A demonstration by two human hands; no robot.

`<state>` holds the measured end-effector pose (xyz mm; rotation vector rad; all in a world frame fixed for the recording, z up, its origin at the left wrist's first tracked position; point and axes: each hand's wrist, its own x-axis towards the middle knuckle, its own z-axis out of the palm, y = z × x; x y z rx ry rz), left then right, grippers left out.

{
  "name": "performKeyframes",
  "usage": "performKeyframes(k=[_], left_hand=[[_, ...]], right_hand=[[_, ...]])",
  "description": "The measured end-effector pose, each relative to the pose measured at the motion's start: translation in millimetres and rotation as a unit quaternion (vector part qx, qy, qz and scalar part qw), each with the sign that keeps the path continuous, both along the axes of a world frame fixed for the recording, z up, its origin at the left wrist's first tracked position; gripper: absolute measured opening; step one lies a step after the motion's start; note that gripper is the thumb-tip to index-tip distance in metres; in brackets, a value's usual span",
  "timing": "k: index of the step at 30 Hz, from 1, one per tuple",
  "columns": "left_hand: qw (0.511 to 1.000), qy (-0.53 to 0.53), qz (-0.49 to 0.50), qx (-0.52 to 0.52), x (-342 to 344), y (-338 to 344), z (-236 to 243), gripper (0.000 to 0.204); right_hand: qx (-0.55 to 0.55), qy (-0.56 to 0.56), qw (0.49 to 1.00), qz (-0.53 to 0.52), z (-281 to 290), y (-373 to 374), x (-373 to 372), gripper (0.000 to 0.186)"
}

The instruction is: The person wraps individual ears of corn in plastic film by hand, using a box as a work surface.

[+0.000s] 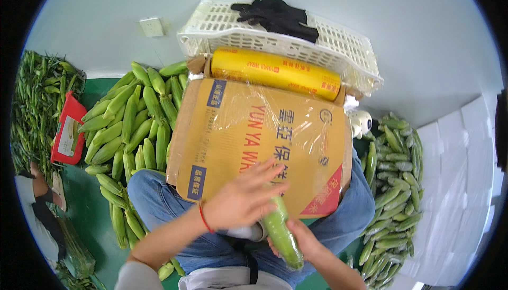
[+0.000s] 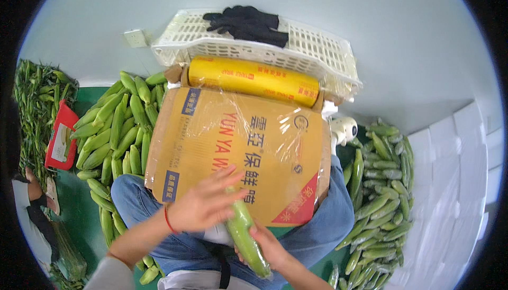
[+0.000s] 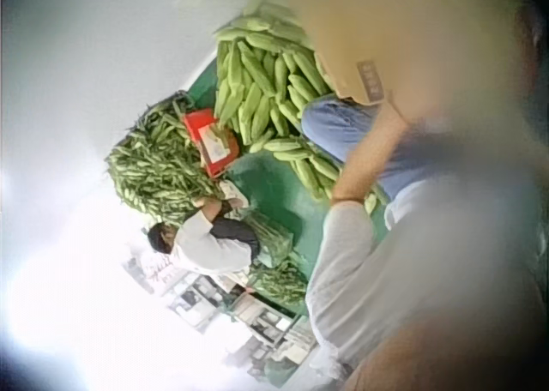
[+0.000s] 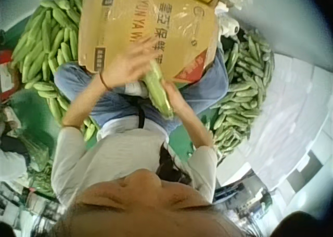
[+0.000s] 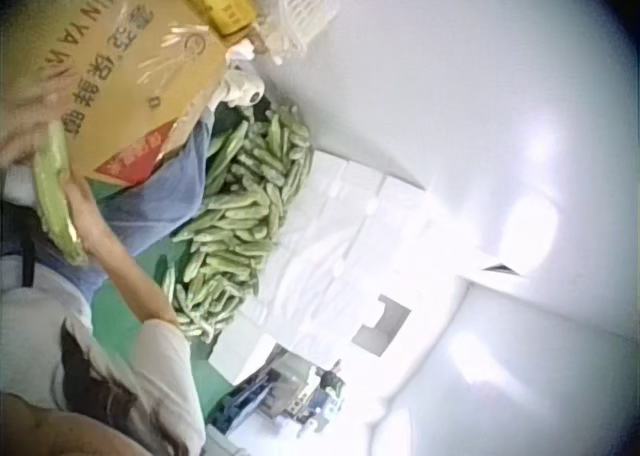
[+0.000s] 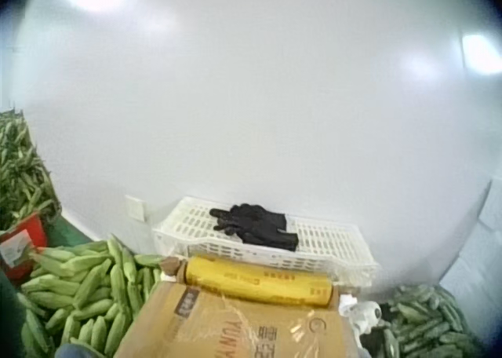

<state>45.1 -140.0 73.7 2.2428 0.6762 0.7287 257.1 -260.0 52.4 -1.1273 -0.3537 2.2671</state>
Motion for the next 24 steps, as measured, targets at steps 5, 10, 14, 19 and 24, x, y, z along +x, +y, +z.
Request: performKeyframes(k=[5, 10, 14, 19, 24], left_hand=[[0.852, -0.450, 0.056, -0.261, 2, -26, -3, 0.063], [0.642, -0.583, 0.136, -0.478, 6, -29, -2, 0.034], [0.741, -0.473, 0.357, -0.317, -6, -43, -24, 0.024], [0.884, -0.207, 0.374, -0.189, -26, -90, -41, 0.031], [0.847, -0.082, 0.275, -0.448, -16, -119, -11, 0.055]], right_hand=[[-0.157, 0.425, 0.891, 0.045, 10, 5, -48, 0.088], [-0.115, 0.368, 0.923, -0.001, 24, -12, -61, 0.069], [0.053, -0.077, 0.995, -0.027, 7, -1, -18, 0.046], [0.285, -0.403, 0.830, -0.262, 13, 18, 15, 0.034], [0.171, -0.140, 0.840, -0.496, 11, 55, 9, 0.020]])
